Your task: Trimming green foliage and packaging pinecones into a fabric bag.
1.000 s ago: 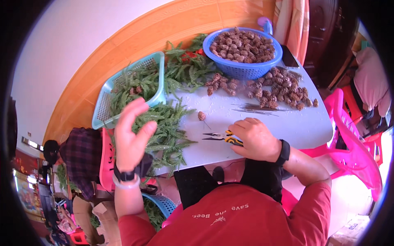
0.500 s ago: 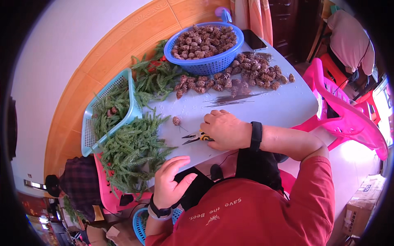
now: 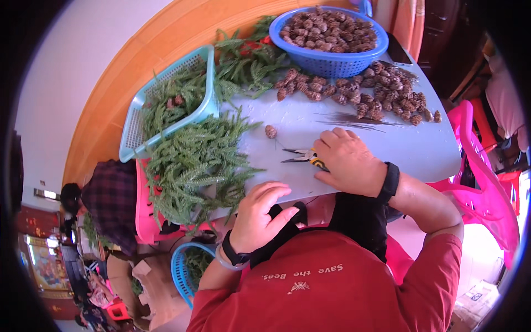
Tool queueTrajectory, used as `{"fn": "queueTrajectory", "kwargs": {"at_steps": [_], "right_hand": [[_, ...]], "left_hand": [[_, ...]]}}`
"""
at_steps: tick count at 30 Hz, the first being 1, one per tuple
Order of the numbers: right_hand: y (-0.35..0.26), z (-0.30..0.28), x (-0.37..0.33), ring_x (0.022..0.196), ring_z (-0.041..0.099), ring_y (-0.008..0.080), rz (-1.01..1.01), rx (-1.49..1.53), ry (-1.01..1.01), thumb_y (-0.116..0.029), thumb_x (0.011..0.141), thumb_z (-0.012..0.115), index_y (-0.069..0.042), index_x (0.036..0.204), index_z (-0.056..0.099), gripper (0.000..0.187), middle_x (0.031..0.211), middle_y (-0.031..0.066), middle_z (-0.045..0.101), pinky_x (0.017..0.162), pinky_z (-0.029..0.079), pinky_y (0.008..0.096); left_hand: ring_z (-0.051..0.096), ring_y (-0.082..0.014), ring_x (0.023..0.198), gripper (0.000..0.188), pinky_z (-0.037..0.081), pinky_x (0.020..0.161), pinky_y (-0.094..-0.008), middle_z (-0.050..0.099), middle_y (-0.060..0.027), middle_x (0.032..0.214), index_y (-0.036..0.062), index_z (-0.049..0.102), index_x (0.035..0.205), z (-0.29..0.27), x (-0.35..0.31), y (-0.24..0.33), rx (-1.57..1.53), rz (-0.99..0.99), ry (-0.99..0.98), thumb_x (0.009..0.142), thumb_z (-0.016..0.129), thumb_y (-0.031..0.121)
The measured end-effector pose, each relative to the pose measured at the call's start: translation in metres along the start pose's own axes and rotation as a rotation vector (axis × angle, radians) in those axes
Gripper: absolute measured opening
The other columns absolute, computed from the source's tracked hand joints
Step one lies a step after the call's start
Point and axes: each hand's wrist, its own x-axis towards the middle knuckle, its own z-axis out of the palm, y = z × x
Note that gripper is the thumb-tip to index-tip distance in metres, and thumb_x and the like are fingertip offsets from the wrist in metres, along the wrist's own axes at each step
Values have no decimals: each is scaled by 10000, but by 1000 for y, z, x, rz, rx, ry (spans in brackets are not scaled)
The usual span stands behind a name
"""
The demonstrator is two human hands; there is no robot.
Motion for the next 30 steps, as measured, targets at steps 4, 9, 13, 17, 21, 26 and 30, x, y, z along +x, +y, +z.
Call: {"fn": "queueTrajectory", "kwargs": {"at_steps": [4, 9, 13, 17, 21, 26, 30], "right_hand": [[-1, -5, 3, 997, 502, 343, 1, 6, -20, -266, 679, 737, 5, 1071, 531, 519, 1032, 160, 524, 888, 414, 421], [-4, -8, 7, 996, 502, 351, -28, -9, -18, -244, 699, 724, 7, 1096, 530, 508, 1039, 170, 523, 895, 411, 429], [-4, -16, 23, 959, 530, 351, -60, -53, 91, -198, 733, 689, 16, 1102, 535, 454, 1018, 177, 545, 857, 433, 426], [-17, -23, 62, 880, 567, 348, -80, -60, 26, -150, 751, 656, -3, 1105, 550, 397, 940, 163, 567, 771, 464, 431], [-12, -3, 96, 820, 587, 341, -124, -43, -76, -137, 752, 644, -54, 1096, 578, 361, 869, 145, 571, 696, 475, 437], [-3, 26, 114, 782, 591, 338, -152, -122, -122, -136, 752, 638, -93, 1007, 626, 259, 829, 141, 562, 678, 478, 438], [-5, 18, 112, 774, 594, 333, -114, -49, -77, -134, 751, 642, -83, 928, 651, 185, 819, 151, 581, 683, 482, 425]], "left_hand": [[594, -318, 950, 306, 486, 817, -378, 627, -141, 1013, -3, 614, 979, 4, 1, -5, -36, 33, 37, 742, 731, 152], [580, -314, 949, 275, 468, 823, -386, 623, -129, 975, 12, 614, 944, 11, 0, -23, -51, 74, 62, 731, 728, 144], [573, -308, 932, 261, 456, 818, -389, 621, -117, 952, 25, 612, 923, 13, 1, -29, -75, 98, 69, 719, 729, 138], [571, -303, 919, 259, 451, 809, -388, 619, -110, 941, 33, 610, 912, 13, 1, -34, -94, 111, 78, 704, 732, 130], [573, -302, 914, 265, 451, 807, -390, 619, -109, 930, 32, 608, 907, 16, 1, -34, -111, 132, 80, 693, 734, 125], [574, -305, 912, 263, 451, 811, -393, 623, -111, 923, 24, 606, 905, 15, 1, -36, -116, 145, 57, 692, 728, 119], [574, -307, 919, 260, 451, 816, -392, 626, -109, 928, 23, 605, 905, 14, 2, -36, -96, 164, 68, 696, 724, 120]]}}
